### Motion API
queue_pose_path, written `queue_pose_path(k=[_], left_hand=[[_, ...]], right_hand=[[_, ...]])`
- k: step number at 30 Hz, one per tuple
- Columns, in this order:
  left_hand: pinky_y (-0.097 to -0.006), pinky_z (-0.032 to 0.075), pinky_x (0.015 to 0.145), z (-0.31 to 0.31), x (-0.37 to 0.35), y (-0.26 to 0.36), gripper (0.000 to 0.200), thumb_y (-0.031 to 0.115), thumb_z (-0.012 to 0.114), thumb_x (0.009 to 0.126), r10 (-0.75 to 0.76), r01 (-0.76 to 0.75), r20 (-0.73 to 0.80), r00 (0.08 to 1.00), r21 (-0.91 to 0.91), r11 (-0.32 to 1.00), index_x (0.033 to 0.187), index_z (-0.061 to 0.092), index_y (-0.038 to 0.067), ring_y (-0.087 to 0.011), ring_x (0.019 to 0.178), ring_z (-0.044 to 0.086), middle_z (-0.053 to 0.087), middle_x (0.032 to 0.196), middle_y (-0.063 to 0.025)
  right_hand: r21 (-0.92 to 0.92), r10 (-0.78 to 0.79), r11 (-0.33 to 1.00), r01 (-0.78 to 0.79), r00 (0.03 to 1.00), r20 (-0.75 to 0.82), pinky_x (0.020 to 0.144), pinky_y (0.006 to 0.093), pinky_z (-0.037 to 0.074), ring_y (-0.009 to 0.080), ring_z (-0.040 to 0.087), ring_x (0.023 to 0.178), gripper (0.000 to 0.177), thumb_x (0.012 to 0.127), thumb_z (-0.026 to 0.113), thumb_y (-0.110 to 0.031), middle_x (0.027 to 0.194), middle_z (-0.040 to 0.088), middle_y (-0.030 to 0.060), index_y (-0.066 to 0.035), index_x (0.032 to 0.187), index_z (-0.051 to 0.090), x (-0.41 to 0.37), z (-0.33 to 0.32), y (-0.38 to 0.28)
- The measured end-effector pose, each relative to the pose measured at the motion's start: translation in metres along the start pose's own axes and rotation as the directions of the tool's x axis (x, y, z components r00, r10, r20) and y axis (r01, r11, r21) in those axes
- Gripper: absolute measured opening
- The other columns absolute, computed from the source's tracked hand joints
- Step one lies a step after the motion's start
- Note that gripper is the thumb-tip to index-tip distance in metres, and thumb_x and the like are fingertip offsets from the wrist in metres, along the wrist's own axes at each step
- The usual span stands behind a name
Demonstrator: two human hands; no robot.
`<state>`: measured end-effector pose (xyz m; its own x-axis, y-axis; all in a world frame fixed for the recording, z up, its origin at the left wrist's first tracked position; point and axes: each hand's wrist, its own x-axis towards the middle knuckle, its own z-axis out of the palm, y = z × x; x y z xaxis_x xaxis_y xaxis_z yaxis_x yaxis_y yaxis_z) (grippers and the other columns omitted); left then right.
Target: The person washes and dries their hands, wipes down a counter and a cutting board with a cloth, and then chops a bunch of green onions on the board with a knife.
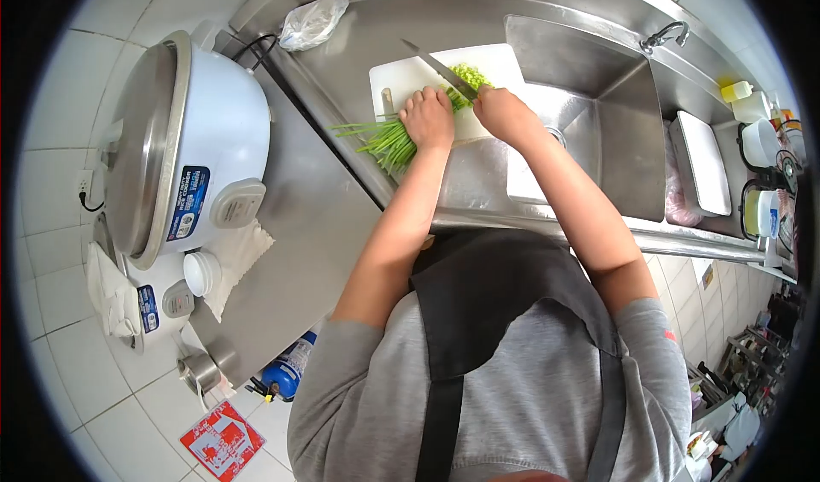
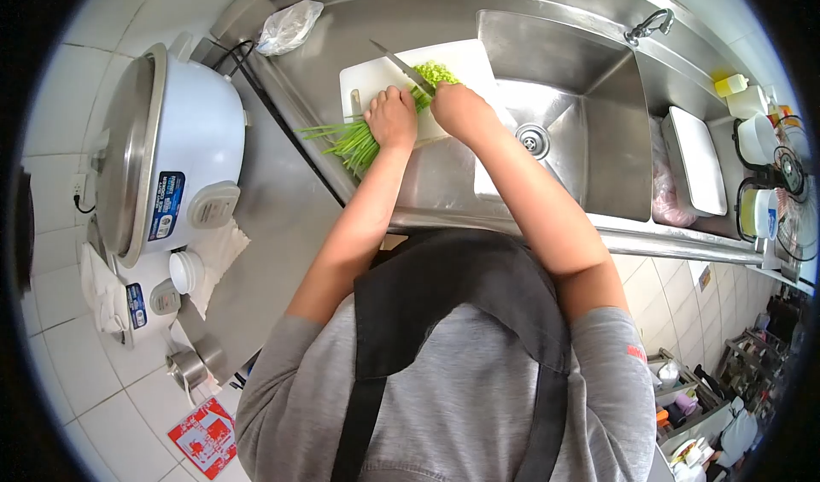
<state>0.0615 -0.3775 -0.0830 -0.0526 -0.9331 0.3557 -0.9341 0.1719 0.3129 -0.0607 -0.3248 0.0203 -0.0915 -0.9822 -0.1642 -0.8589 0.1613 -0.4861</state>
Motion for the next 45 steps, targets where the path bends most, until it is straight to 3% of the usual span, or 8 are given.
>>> queue_pose_path(k=[13,22,25,27,34,38,43,45], left_hand=[[-0.0433,0.040,0.071,0.004,0.000,-0.008,0.018,0.026,0.048,0.084,0.043,-0.043,-0.028,0.999,0.016,0.999,0.079,0.056,0.011,-0.0274,0.080,0.057,0.059,0.079,-0.0068],[-0.0429,0.040,0.070,0.006,0.004,-0.007,0.020,0.024,0.047,0.082,0.028,-0.028,-0.056,0.998,0.001,1.000,0.074,0.059,0.010,-0.0274,0.077,0.058,0.061,0.078,-0.0067],[-0.0428,0.040,0.071,0.004,0.005,-0.005,0.020,0.024,0.047,0.082,0.019,-0.019,-0.031,0.999,0.004,1.000,0.075,0.059,0.010,-0.0272,0.078,0.057,0.061,0.079,-0.0070],[-0.0427,0.040,0.071,0.003,0.004,-0.005,0.020,0.025,0.047,0.082,0.011,-0.011,-0.002,1.000,0.013,1.000,0.076,0.059,0.010,-0.0270,0.079,0.057,0.061,0.080,-0.0072],[-0.0420,0.039,0.073,0.000,0.007,-0.004,0.020,0.026,0.046,0.084,0.004,-0.004,0.061,0.998,-0.001,1.000,0.079,0.058,0.010,-0.0267,0.083,0.056,0.060,0.081,-0.0072],[-0.0423,0.039,0.072,0.001,0.001,-0.006,0.019,0.024,0.047,0.083,0.046,-0.046,-0.008,0.999,-0.014,0.999,0.078,0.058,0.010,-0.0264,0.083,0.056,0.060,0.080,-0.0070],[-0.0427,0.040,0.072,0.003,0.002,-0.006,0.018,0.023,0.047,0.083,0.042,-0.042,-0.010,0.999,-0.014,0.999,0.077,0.058,0.010,-0.0267,0.082,0.057,0.060,0.079,-0.0068],[-0.0427,0.040,0.072,0.006,0.003,-0.006,0.018,0.023,0.047,0.083,0.034,-0.035,-0.009,0.999,-0.014,0.999,0.077,0.058,0.010,-0.0266,0.082,0.057,0.060,0.079,-0.0066]], right_hand=[[-0.207,0.243,0.961,-0.181,0.911,0.334,0.073,0.0410,0.050,0.0342,0.062,0.086,0.026,0.080,0.040,-0.005,0.093,0.062,0.0231,0.001,0.092,0.062,0.002,-0.036,-0.044],[-0.121,0.160,0.984,-0.133,0.953,0.256,0.076,0.0443,0.047,0.0381,0.060,0.086,0.025,0.083,0.037,-0.008,0.091,0.061,0.0248,0.005,0.092,0.056,-0.005,-0.007,-0.021],[-0.057,0.120,0.992,-0.109,0.961,0.251,0.055,0.0437,0.049,0.0334,0.061,0.059,0.032,0.094,0.034,-0.023,0.074,0.061,0.0223,0.005,0.093,0.050,-0.004,-0.003,-0.015],[-0.088,0.089,0.994,-0.070,0.969,0.230,0.075,0.0449,0.047,0.0394,0.060,0.084,0.025,0.086,0.038,-0.012,0.086,0.062,0.0260,0.005,0.094,0.054,-0.004,0.003,-0.011],[-0.010,0.062,0.998,-0.061,0.997,0.050,0.077,0.0466,0.046,0.0398,0.060,0.082,0.027,0.090,0.036,-0.019,0.082,0.062,0.0261,0.003,0.091,0.051,0.004,0.060,0.021],[-0.013,0.177,0.983,-0.183,0.930,0.322,0.051,0.0404,0.051,0.0315,0.062,0.056,0.030,0.090,0.035,-0.015,0.078,0.063,0.0230,0.008,0.101,0.052,0.015,-0.015,-0.020],[-0.084,0.239,0.971,-0.224,0.883,0.405,0.051,0.0399,0.051,0.0310,0.062,0.058,0.032,0.084,0.031,-0.001,0.080,0.063,0.0231,0.010,0.105,0.052,-0.002,-0.038,-0.043],[-0.073,0.237,0.971,-0.226,0.888,0.395,0.050,0.0394,0.050,0.0290,0.060,0.058,0.032,0.089,0.030,-0.012,0.082,0.061,0.0209,0.007,0.106,0.049,-0.001,-0.021,-0.031]])
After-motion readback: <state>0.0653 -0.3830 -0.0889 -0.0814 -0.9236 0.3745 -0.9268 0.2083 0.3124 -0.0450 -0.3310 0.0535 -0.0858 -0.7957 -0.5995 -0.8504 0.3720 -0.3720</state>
